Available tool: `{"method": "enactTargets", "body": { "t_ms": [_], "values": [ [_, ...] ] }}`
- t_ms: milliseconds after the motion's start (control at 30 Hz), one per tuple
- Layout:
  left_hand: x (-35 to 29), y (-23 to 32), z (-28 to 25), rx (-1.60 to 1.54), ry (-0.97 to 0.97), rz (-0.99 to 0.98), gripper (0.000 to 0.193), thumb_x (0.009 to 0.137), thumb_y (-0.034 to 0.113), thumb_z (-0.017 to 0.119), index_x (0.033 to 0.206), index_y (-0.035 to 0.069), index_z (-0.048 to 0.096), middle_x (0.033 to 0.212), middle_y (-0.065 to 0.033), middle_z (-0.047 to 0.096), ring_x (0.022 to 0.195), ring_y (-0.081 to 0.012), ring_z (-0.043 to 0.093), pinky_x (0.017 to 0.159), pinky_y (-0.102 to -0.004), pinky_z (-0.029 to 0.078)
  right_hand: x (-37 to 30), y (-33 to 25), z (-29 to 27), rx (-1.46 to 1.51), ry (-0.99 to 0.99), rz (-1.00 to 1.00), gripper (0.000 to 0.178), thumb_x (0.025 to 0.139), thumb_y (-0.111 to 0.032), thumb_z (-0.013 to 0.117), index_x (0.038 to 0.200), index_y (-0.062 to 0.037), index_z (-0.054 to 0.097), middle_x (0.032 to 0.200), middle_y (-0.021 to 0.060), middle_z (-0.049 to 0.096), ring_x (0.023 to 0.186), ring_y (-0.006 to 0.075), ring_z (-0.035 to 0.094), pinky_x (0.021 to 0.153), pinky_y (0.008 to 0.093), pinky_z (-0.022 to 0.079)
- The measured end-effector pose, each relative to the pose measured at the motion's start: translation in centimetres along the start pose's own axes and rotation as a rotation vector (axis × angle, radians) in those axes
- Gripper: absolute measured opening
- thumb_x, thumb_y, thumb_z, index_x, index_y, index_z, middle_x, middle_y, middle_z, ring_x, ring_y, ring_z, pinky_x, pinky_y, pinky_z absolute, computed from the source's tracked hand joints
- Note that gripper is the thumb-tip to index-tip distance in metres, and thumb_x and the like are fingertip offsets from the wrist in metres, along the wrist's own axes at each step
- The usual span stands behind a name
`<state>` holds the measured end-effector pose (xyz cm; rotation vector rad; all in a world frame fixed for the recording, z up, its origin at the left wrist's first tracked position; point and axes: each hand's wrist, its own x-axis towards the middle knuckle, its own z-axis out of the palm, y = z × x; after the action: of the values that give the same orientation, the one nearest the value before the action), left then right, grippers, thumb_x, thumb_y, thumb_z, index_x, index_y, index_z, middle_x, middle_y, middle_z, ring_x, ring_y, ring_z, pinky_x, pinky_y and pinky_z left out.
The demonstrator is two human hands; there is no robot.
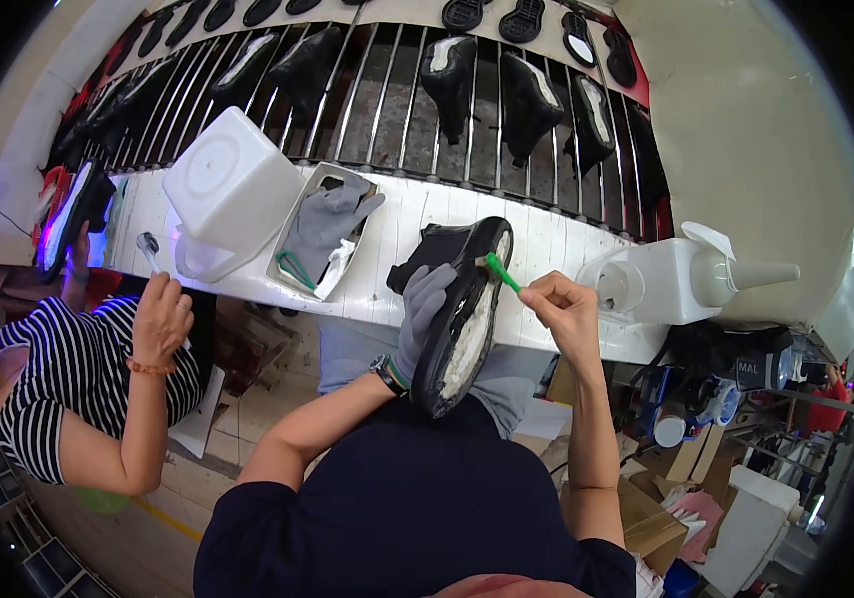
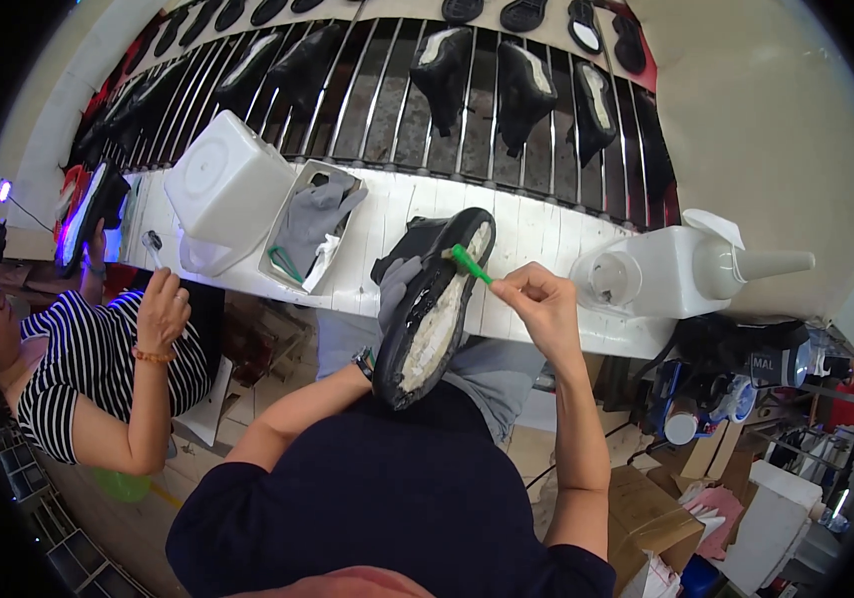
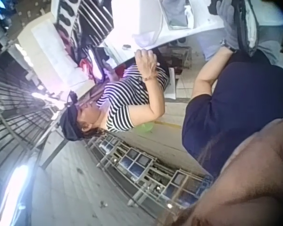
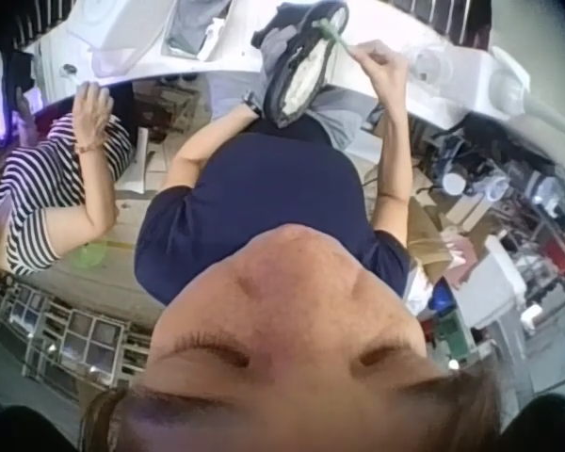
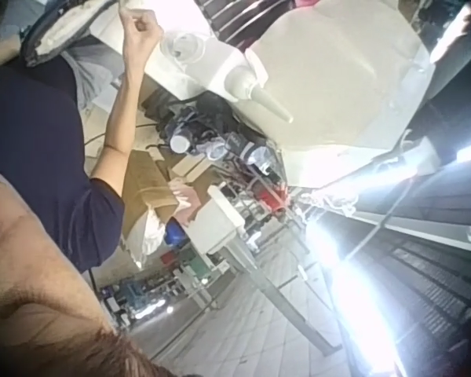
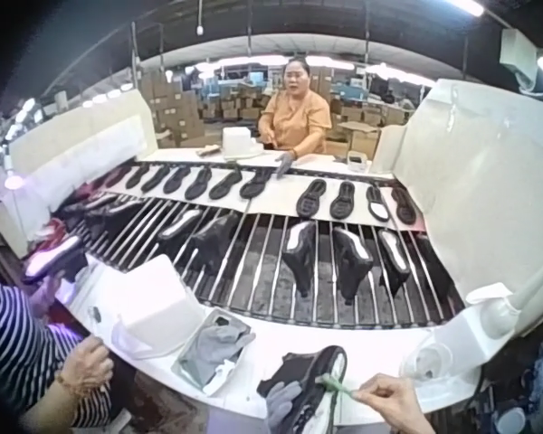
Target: The recorder is applying glue to the bottom rim of black leather boots using a brush and a container of adhesive at a shoe manufacturing station.
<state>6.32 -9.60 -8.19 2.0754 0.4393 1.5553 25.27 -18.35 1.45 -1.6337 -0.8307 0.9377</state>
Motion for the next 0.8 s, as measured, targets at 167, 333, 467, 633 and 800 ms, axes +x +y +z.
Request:
{"method": "enactTargets", "body": {
  "t_ms": [167, 333, 467, 633, 800],
  "values": [
    [0.2, -0.2, -0.2, -0.003, -0.021, 0.016, 0.080, 0.079, 0.013, 0.078, 0.143, 0.006, 0.031, 0.140, -0.0213, 0.047, 0.128, -0.0383, 0.051, 0.111, -0.0569, 0.035, -2.9, -3.1, 1.2, -0.011, -0.106, -0.121, 0.010, 0.084, -0.002, 0.077, 0.078, 0.0020, 0.070, 0.082, 0.0047, 0.066, 0.070, 0.0071, 0.056, 0.062, 0.0214, 0.041],
    [1.0, 0.0, -1.0, -0.059, -0.061, -0.004, 0.070, 0.083, 0.018, 0.075, 0.139, 0.006, 0.036, 0.138, -0.0220, 0.051, 0.126, -0.0387, 0.053, 0.109, -0.0553, 0.037, -5.2, -5.5, 2.0, -0.234, -0.241, -0.307, 0.011, 0.079, -0.001, 0.081, 0.081, 0.0023, 0.071, 0.084, 0.0083, 0.068, 0.071, 0.0147, 0.066, 0.062, 0.0267, 0.051],
    [1.7, 0.1, -1.3, -0.056, -0.026, -0.030, 0.061, 0.084, 0.014, 0.072, 0.135, 0.005, 0.042, 0.135, -0.0206, 0.054, 0.119, -0.0378, 0.056, 0.104, -0.0523, 0.042, -6.0, -6.5, 1.9, -0.284, -0.452, -0.339, 0.010, 0.079, -0.002, 0.081, 0.082, 0.0016, 0.072, 0.081, 0.0061, 0.066, 0.069, 0.0125, 0.063, 0.059, 0.0241, 0.047],
    [2.7, 0.1, -1.4, -0.052, -0.028, -0.025, 0.064, 0.081, 0.014, 0.075, 0.136, 0.006, 0.042, 0.131, -0.0178, 0.056, 0.116, -0.0351, 0.056, 0.102, -0.0477, 0.043, -2.4, -5.2, 1.7, -0.151, -0.020, -0.198, 0.006, 0.083, -0.002, 0.076, 0.081, 0.0014, 0.072, 0.080, 0.0059, 0.065, 0.069, 0.0118, 0.059, 0.062, 0.0235, 0.044],
    [4.5, 0.0, -2.3, -0.038, -0.099, 0.001, 0.068, 0.082, 0.023, 0.077, 0.138, 0.005, 0.042, 0.129, -0.0156, 0.057, 0.116, -0.0327, 0.056, 0.101, -0.0438, 0.043, -3.7, -5.7, 2.2, -0.220, -0.112, -0.327, 0.005, 0.082, 0.001, 0.077, 0.084, 0.0011, 0.073, 0.082, 0.0069, 0.067, 0.071, 0.0105, 0.062, 0.062, 0.0220, 0.044]
  ]
}}
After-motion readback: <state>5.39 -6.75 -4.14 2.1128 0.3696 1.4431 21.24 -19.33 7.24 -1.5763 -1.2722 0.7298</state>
